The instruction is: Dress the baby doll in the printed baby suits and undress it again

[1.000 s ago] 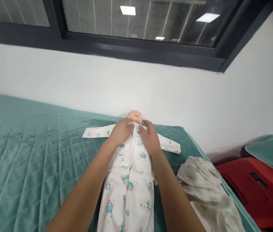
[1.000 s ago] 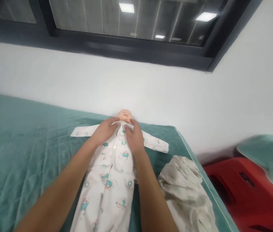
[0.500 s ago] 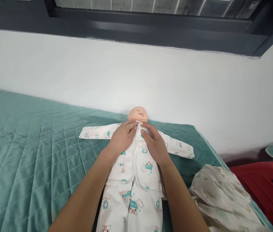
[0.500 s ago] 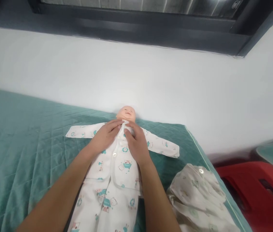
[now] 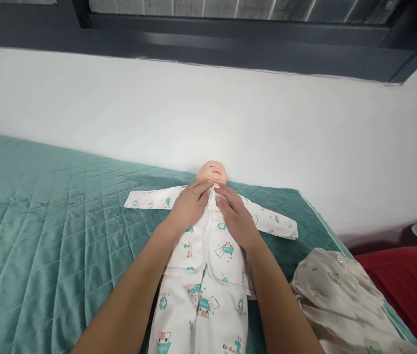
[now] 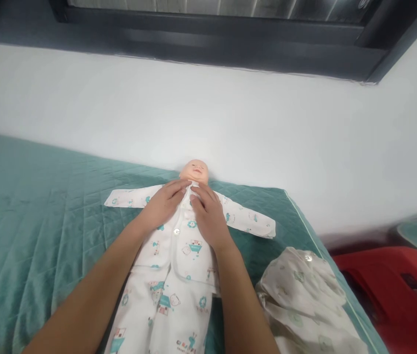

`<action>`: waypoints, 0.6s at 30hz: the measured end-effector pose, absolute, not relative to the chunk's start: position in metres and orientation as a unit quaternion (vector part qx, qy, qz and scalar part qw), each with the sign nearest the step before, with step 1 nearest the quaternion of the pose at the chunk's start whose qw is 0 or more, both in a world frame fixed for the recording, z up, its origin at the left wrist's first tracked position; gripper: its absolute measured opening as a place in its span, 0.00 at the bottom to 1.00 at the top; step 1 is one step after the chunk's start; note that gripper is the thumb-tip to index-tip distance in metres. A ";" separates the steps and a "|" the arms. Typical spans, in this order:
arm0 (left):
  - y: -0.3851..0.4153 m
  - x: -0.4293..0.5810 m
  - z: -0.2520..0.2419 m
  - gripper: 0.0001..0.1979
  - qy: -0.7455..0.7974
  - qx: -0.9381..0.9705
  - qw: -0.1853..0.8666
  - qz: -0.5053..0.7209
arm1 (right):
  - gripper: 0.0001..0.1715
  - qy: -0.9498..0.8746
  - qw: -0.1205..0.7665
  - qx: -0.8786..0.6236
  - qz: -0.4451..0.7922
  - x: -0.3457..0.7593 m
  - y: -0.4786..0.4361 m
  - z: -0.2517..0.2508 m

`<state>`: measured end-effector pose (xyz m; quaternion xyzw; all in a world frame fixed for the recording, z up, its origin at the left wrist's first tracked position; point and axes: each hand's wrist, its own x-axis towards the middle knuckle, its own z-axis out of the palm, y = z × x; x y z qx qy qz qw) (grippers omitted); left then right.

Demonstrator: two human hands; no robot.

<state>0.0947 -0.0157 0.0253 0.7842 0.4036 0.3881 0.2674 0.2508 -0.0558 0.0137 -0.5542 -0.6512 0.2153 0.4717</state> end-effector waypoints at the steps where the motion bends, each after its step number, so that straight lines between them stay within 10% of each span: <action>1: -0.016 0.095 0.025 0.20 0.402 0.783 0.266 0.392 | 0.19 -0.647 0.477 -0.553 0.220 0.250 -0.056 0.013; 18: -0.047 0.079 0.027 0.12 0.358 0.774 0.318 0.415 | 0.22 -0.642 0.493 -0.537 0.238 0.244 -0.127 -0.003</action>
